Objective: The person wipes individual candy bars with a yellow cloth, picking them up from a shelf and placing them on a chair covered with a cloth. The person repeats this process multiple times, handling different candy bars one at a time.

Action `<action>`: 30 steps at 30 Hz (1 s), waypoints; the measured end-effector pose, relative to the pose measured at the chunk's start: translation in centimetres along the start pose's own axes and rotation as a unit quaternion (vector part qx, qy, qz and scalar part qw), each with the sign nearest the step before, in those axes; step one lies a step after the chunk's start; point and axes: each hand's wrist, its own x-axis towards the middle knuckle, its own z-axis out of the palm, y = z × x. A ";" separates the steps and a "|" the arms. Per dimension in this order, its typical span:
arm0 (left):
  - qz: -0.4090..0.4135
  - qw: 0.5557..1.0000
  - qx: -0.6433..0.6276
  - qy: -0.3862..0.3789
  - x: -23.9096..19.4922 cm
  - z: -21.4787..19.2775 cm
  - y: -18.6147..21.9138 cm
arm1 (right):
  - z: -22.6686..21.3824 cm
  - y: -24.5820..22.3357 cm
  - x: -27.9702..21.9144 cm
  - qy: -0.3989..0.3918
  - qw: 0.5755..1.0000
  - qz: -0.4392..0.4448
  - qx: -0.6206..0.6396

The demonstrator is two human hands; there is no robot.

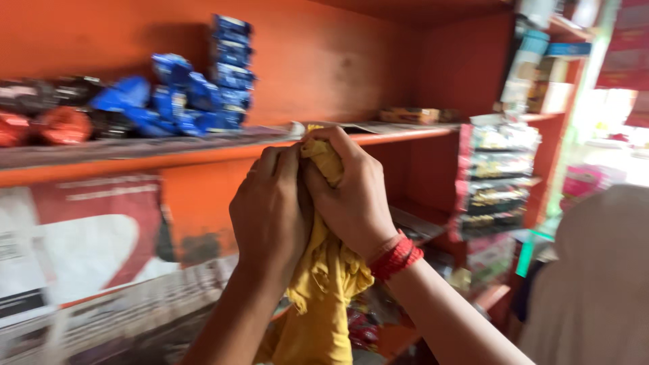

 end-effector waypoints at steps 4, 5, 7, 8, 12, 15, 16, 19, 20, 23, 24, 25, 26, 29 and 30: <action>0.000 0.996 -0.084 0.003 -2.5 3.9 6.0 | -6.2 2.9 -2.8 0.009 0.999 0.040 -0.029; -0.009 0.995 -0.093 -0.017 -3.0 5.1 7.4 | -7.7 4.0 -3.4 0.009 0.998 0.037 -0.056; -0.017 0.992 -0.109 -0.059 -3.7 7.9 9.8 | -10.3 6.5 -4.3 0.011 0.994 0.044 -0.099; -0.015 0.990 -0.114 -0.078 -3.9 9.5 10.9 | -11.4 8.0 -4.7 0.013 0.992 0.054 -0.115; -0.034 0.973 -0.139 -0.180 -5.3 16.2 15.2 | -15.8 14.2 -7.3 0.029 0.979 0.105 -0.171; -0.028 0.965 -0.156 -0.207 -8.1 21.0 18.2 | -18.7 18.9 -10.8 0.041 0.967 0.156 -0.197; -0.029 0.959 -0.147 -0.241 -9.2 22.7 19.0 | -19.7 20.6 -12.2 0.040 0.964 0.164 -0.204; -0.014 0.943 -0.150 -0.296 -12.8 27.0 21.4 | -22.5 24.9 -16.8 0.038 0.953 0.200 -0.226; -0.002 0.945 -0.173 -0.278 -13.9 28.3 22.1 | -23.3 26.2 -18.2 0.041 0.948 0.212 -0.235; -0.015 0.926 -0.181 -0.331 -17.7 31.5 25.5 | -26.1 29.2 -22.4 0.042 0.930 0.261 -0.254; -0.026 0.915 -0.169 -0.365 -18.6 32.4 26.2 | -26.8 30.0 -23.6 0.043 0.925 0.279 -0.256; -0.008 0.917 -0.184 -0.354 -19.6 33.3 27.1 | -27.7 30.7 -24.8 0.047 0.923 0.285 -0.253; 0.010 0.918 -0.195 -0.345 -20.7 34.1 27.8 | -28.3 31.3 -25.9 0.053 0.923 0.291 -0.247; 0.015 0.891 -0.206 -0.405 -24.4 36.0 29.3 | -29.8 32.4 -30.2 0.060 0.897 0.353 -0.260; 0.005 0.877 -0.204 -0.435 -25.5 36.7 29.8 | -30.4 32.9 -31.3 0.056 0.885 0.376 -0.269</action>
